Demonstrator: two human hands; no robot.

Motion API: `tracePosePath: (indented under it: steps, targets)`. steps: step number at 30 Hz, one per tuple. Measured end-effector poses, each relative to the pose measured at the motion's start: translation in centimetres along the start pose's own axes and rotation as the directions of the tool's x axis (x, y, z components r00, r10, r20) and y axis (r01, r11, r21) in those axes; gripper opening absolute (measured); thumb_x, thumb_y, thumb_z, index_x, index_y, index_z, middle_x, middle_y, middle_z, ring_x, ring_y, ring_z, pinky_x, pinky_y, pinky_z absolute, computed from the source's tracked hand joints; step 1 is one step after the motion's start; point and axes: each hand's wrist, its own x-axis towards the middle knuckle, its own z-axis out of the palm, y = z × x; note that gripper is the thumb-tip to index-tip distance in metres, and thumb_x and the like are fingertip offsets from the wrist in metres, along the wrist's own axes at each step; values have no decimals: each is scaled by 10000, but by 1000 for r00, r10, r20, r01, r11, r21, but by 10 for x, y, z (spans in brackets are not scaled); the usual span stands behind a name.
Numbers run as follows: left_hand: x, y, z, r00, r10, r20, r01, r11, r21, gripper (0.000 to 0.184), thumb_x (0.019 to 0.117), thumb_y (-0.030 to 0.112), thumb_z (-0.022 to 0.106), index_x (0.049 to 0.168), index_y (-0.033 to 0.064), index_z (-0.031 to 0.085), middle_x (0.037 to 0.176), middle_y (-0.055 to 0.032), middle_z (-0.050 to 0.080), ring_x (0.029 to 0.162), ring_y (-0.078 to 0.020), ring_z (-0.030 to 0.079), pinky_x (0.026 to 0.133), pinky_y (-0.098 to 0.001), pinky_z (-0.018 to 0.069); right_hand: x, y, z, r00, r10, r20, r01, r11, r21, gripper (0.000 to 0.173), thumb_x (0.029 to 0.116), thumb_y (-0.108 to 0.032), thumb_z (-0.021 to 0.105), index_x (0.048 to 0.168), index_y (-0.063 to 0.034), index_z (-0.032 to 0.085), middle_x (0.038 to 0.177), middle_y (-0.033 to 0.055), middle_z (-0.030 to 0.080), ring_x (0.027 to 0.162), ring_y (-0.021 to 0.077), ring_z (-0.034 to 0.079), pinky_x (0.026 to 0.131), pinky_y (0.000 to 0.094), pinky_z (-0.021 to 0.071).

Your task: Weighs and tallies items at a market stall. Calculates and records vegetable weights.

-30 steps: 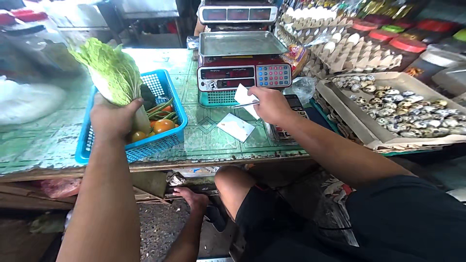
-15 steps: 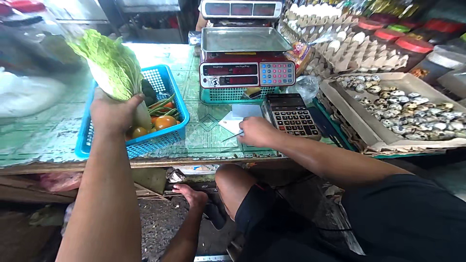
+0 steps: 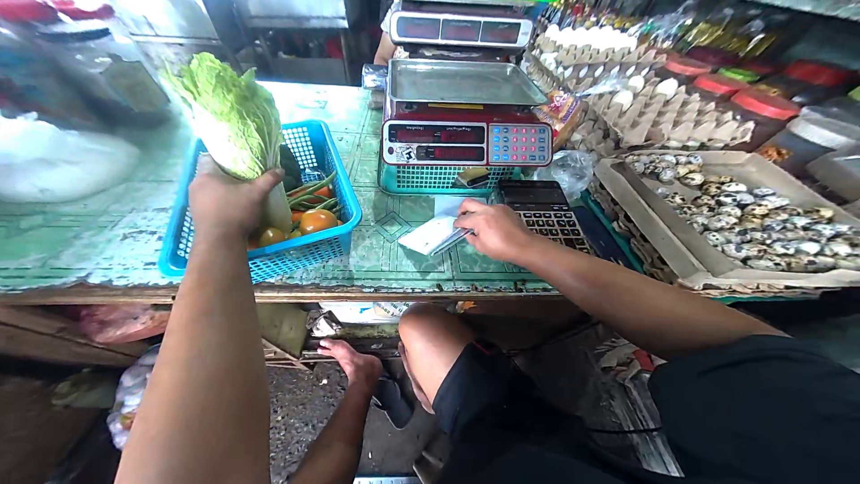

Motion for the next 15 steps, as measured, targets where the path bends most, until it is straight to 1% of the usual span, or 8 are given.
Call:
tracePosePath:
  steps: [2,4,5,7,9,10,12,15]
  targets:
    - [-1,0,-1,1000,4,-4,-4,1000,2,846,774,547,825,1380,61,490,1208,-266,647,1168,-453,621,965,-718,448,-1,-1,-4,989,130,69,-132,991,26,183,918,-85,688,1067,-127,784,1162,82,671,927,266,694,790,515,599]
    - [0,0,-2,1000,2,-1,-2,1000,8,844,782,548,821,1384,58,490,1215,-283,638,1172,-470,612,968,-727,440,0,-7,-11,987,157,22,-159,983,87,120,917,-124,696,996,-121,786,1008,69,680,869,240,683,752,487,591]
    - [0,1,-1,1000,-1,2,1,1000,12,842,784,547,819,1384,57,491,1217,-288,637,1172,-475,611,968,-730,438,1,-12,-14,987,159,26,-161,980,119,97,924,-154,699,962,-125,784,952,56,684,863,224,678,760,472,584]
    - [0,2,0,1000,-3,6,3,1000,16,845,784,548,817,1390,59,490,1221,-283,638,1174,-469,613,970,-728,439,7,-23,-14,976,181,119,-198,968,152,136,950,-247,695,954,-141,780,916,43,695,880,212,678,789,470,573]
    - [0,2,0,1000,-1,6,1,1000,0,852,784,540,824,1399,59,481,1232,-275,636,1185,-457,611,984,-720,438,17,-24,-10,933,256,253,-286,954,89,266,970,-374,685,1046,-133,766,965,77,729,954,258,697,845,527,561]
    - [-2,2,0,1000,-3,2,3,1000,-6,845,784,534,825,1397,63,484,1231,-272,638,1185,-452,612,984,-714,439,22,-20,-4,904,306,299,-334,941,46,372,952,-461,695,1077,-114,748,970,100,730,964,289,700,849,558,558]
    - [-1,0,-1,1000,-14,-6,14,1000,-4,846,778,541,826,1392,67,488,1225,-265,642,1182,-446,615,983,-710,443,31,-12,6,853,394,341,-408,912,-33,599,864,-623,730,1065,-59,709,973,150,707,971,344,689,834,595,549]
    - [0,0,0,1000,-20,-5,20,1000,4,852,767,555,825,1385,74,492,1216,-257,648,1173,-443,620,968,-709,451,37,-7,11,804,457,380,-468,881,-70,742,792,-682,767,1071,1,698,1073,196,671,1051,376,654,874,602,535]
